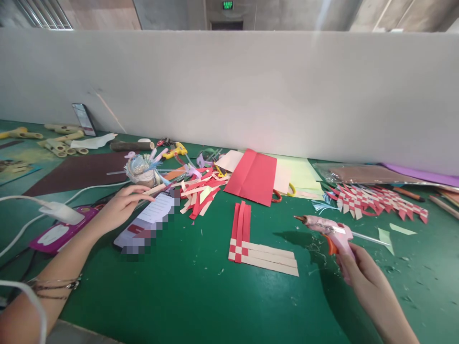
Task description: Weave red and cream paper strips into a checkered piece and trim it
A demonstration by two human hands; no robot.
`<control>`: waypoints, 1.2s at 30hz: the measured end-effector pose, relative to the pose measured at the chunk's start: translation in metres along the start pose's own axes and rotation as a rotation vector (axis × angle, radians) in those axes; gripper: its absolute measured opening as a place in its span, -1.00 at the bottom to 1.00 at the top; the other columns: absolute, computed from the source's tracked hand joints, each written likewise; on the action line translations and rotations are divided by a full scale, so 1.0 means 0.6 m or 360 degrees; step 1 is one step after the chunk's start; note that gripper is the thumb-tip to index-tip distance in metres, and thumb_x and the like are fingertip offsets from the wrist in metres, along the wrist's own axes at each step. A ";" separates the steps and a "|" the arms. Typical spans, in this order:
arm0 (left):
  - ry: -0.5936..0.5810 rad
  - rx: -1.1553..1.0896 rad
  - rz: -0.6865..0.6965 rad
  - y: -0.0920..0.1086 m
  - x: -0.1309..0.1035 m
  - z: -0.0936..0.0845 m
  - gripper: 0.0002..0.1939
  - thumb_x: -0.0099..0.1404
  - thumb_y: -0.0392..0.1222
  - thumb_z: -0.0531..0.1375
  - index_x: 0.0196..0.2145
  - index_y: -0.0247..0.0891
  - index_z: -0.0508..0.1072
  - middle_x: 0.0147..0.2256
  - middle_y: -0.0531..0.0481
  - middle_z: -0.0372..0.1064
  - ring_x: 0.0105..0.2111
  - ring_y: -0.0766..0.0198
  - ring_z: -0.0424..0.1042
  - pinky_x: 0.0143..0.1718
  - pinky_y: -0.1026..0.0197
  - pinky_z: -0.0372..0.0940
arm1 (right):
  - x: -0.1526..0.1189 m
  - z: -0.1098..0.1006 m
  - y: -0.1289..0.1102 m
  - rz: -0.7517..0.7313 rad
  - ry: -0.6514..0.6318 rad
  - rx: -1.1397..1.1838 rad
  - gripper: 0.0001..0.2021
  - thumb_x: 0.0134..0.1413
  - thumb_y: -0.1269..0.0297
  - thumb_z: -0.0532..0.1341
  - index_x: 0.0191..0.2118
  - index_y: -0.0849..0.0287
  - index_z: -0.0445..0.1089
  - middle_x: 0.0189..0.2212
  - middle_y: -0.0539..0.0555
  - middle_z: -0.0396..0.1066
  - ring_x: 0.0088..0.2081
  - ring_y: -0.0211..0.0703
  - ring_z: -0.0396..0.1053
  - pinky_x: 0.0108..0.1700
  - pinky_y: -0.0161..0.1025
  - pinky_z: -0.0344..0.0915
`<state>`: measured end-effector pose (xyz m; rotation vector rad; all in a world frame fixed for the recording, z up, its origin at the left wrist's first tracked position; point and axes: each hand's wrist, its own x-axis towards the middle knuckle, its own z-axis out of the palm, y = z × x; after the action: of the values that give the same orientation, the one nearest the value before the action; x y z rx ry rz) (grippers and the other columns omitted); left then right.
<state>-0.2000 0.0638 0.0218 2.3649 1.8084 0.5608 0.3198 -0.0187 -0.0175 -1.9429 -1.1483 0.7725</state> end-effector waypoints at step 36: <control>-0.0001 0.0315 0.0200 -0.002 -0.006 0.024 -0.48 0.20 -0.41 -0.19 -0.07 -0.11 0.42 0.12 -0.04 0.07 -0.02 0.01 0.12 -0.01 -0.07 0.10 | -0.005 0.003 -0.018 0.0142 -0.0025 -0.0133 -0.36 -0.31 -0.30 0.05 -0.22 0.17 0.24 -0.48 0.04 0.29 -0.45 -0.13 0.23 -0.52 -0.26 0.16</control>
<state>-0.1968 0.0624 0.0076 2.6218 1.8007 0.4108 0.3122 -0.0174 -0.0091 -2.0725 -1.1261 0.7991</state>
